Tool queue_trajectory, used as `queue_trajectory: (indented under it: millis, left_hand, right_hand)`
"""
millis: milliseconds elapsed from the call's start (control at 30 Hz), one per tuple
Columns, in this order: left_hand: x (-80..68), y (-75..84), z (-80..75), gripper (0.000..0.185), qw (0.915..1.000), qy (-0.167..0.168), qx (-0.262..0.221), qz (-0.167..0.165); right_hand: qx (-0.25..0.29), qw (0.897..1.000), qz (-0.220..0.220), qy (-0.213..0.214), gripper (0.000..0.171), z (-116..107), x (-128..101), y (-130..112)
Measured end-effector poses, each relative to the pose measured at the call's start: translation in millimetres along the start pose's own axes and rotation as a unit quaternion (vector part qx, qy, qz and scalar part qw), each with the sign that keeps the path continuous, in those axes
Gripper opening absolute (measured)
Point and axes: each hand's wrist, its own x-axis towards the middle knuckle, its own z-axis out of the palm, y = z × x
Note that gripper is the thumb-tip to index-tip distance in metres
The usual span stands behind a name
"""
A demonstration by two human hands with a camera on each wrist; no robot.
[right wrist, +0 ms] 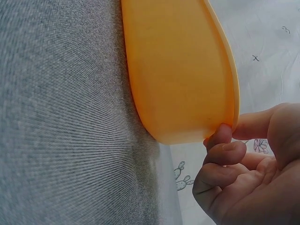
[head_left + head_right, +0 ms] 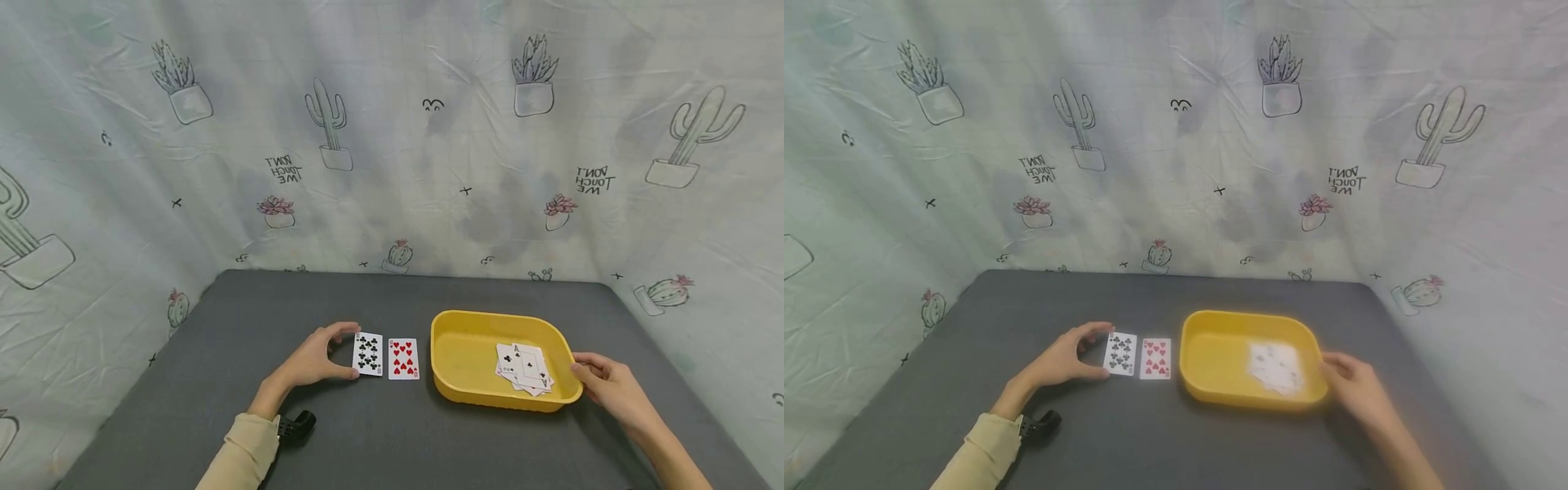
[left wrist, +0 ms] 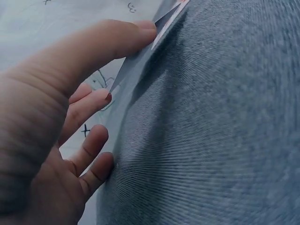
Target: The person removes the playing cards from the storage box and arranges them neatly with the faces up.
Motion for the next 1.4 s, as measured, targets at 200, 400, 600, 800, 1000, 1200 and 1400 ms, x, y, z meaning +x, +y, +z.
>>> queue_trajectory:
  millis: [200,400,600,800,1000,1200,1400]
  left_hand:
    - [-0.5,-0.8,4.6,0.088,0.9997,-0.012,0.014,-0.016]
    - [0.4,-3.6,6.8,0.088,0.9993,-0.015,0.024,-0.026]
    - [0.0,-3.6,8.0,0.088,0.9993,-0.02,0.025,-0.021]
    - [-0.6,-5.5,8.8,0.089,0.9993,-0.025,0.022,-0.018]
    - [-2.4,-4.1,7.6,0.091,0.9989,-0.025,0.023,-0.031]
    - [-3.9,-3.5,6.6,0.091,0.9988,-0.025,0.024,-0.035]
    - [-2.9,-2.6,7.3,0.091,0.9988,-0.027,0.021,-0.036]
  right_hand:
    - [-0.007,1.0,-0.005,0.005,0.054,1.4,-1.3,-0.8]
    - [-0.007,1.0,-0.001,0.005,0.054,2.4,-1.6,-0.4]
    - [-0.002,1.0,0.002,0.004,0.054,2.6,-1.3,2.8]
    - [-0.001,1.0,-0.004,0.006,0.054,3.3,-2.9,3.6]
    - [0.006,1.0,-0.003,0.004,0.053,4.1,-4.7,0.3]
    - [0.004,1.0,-0.006,0.006,0.053,4.9,-5.6,-1.8]
    - [0.002,1.0,0.003,0.005,0.053,4.7,-6.3,-2.1]
